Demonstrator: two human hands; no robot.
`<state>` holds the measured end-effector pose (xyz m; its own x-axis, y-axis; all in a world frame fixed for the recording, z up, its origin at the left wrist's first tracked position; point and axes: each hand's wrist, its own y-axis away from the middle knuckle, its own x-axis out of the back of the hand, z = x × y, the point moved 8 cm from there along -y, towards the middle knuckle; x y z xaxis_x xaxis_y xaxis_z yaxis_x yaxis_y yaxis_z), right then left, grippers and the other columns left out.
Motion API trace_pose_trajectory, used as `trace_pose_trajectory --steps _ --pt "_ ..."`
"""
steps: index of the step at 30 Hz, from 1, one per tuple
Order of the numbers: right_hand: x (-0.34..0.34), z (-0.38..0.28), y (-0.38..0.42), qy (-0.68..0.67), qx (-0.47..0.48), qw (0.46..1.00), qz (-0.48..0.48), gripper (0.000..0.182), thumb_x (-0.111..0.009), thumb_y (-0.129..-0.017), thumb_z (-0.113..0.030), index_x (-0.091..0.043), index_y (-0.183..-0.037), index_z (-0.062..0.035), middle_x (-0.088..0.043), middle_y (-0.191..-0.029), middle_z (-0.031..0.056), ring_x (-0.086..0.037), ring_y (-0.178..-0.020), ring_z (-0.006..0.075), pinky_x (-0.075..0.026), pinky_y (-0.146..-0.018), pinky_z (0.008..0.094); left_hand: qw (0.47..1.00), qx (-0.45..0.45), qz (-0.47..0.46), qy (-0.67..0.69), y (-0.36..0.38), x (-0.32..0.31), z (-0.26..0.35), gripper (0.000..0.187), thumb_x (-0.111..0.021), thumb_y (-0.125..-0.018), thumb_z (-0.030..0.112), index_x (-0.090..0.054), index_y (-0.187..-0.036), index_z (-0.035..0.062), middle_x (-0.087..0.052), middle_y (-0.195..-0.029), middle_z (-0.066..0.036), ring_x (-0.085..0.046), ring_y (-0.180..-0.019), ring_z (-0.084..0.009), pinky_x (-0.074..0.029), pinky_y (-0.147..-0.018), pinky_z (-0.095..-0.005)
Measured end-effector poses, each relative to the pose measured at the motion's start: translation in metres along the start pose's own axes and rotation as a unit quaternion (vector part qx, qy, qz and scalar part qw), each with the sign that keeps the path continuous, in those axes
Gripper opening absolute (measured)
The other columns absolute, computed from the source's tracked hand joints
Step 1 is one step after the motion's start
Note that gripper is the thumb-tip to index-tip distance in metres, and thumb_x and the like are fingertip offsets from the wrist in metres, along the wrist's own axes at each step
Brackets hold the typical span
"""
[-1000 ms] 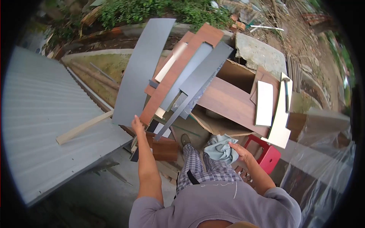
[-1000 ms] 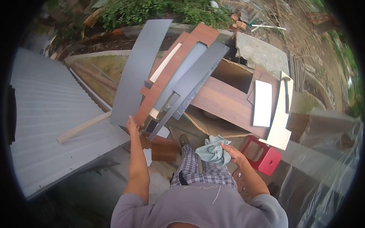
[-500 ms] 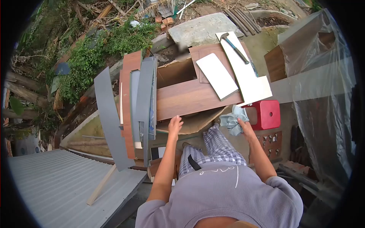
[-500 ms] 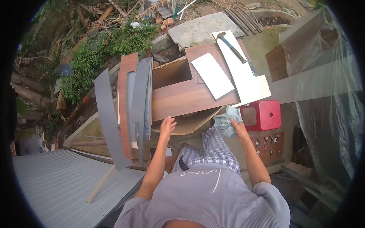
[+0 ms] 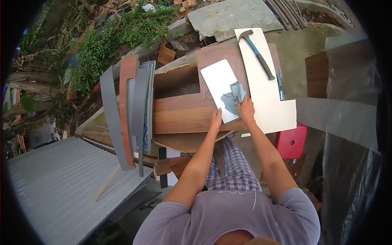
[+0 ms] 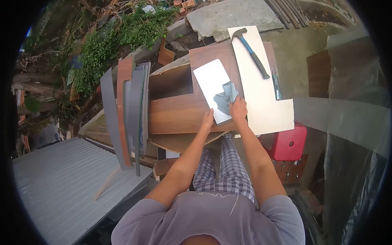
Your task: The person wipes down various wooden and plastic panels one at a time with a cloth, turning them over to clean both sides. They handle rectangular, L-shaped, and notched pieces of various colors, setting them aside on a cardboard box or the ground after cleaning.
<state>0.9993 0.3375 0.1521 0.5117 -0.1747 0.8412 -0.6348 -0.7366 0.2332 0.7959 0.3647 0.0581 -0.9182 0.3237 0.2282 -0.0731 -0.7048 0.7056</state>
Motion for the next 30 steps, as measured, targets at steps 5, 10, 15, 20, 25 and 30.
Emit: trace_pose_trajectory --steps 5,10,15,20,25,30 --pt "-0.001 0.009 -0.01 -0.052 -0.041 0.996 -0.063 0.038 -0.057 -0.08 -0.028 -0.049 -0.102 0.0027 -0.053 -0.099 0.022 -0.054 -0.089 0.0417 -0.044 -0.075 0.0486 0.99 0.01 -0.073 0.12 0.012 -0.013 0.028 0.066 -0.059 -0.082 0.044 -0.039 -0.125 -0.0025 -0.053 -0.115 -0.016 -0.051 -0.104 -0.0244 -0.041 -0.088 -0.0339" --pt "0.0 -0.028 0.042 -0.038 0.119 0.988 -0.085 0.046 -0.054 -0.082 -0.027 -0.044 -0.114 0.0056 -0.049 -0.107 0.0303 -0.044 -0.106 0.0459 -0.039 -0.087 0.0493 0.963 -0.043 -0.147 0.222 0.058 -0.003 0.084 0.064 -0.061 -0.081 0.033 -0.037 -0.128 -0.0032 -0.05 -0.117 -0.018 -0.047 -0.109 -0.0246 -0.039 -0.091 -0.0331" --pt "0.001 -0.073 0.1 -0.294 0.129 0.945 -0.06 0.05 -0.043 -0.09 -0.027 -0.035 -0.127 0.0063 -0.028 -0.131 0.0325 -0.026 -0.123 0.046 -0.022 -0.103 0.0482 0.975 -0.129 -0.158 0.09 0.071 0.018 0.107 0.058 -0.055 -0.081 0.017 -0.032 -0.131 -0.0024 -0.048 -0.122 -0.017 -0.044 -0.113 -0.0235 -0.034 -0.095 -0.0312" --pt "0.053 -0.143 0.074 -0.211 0.245 0.943 0.073 0.044 -0.049 -0.086 -0.021 -0.044 -0.122 0.0038 -0.028 -0.139 0.0156 -0.023 -0.127 0.0397 -0.02 -0.103 0.0496 0.954 -0.142 -0.248 0.094 0.124 0.054 0.121 0.047 -0.051 -0.086 0.012 -0.038 -0.129 -0.0009 -0.049 -0.12 -0.014 -0.047 -0.109 -0.0187 -0.037 -0.092 -0.0287" --pt "0.048 -0.149 0.024 -0.068 0.213 0.961 0.161 0.032 -0.046 -0.087 -0.021 -0.056 -0.104 0.0048 -0.03 -0.138 0.0149 -0.025 -0.127 0.0385 -0.026 -0.098 0.0513 0.956 -0.097 -0.234 0.149 0.187 0.106 0.12 0.043 -0.05 -0.086 0.01 -0.041 -0.127 -0.0004 -0.053 -0.116 -0.008 -0.05 -0.103 -0.0136 -0.038 -0.089 -0.0272" --pt "0.002 -0.117 0.073 -0.387 -0.09 0.915 -0.067 0.045 -0.036 -0.093 -0.028 -0.044 -0.115 0.0104 -0.043 -0.122 0.0284 -0.04 -0.115 0.0391 -0.034 -0.095 0.0395 0.953 -0.149 -0.186 0.186 0.209 0.165 0.118 0.043 -0.05 -0.087 0.01 -0.04 -0.127 -0.0013 -0.052 -0.116 -0.009 -0.049 -0.104 -0.0143 -0.038 -0.09 -0.0276"
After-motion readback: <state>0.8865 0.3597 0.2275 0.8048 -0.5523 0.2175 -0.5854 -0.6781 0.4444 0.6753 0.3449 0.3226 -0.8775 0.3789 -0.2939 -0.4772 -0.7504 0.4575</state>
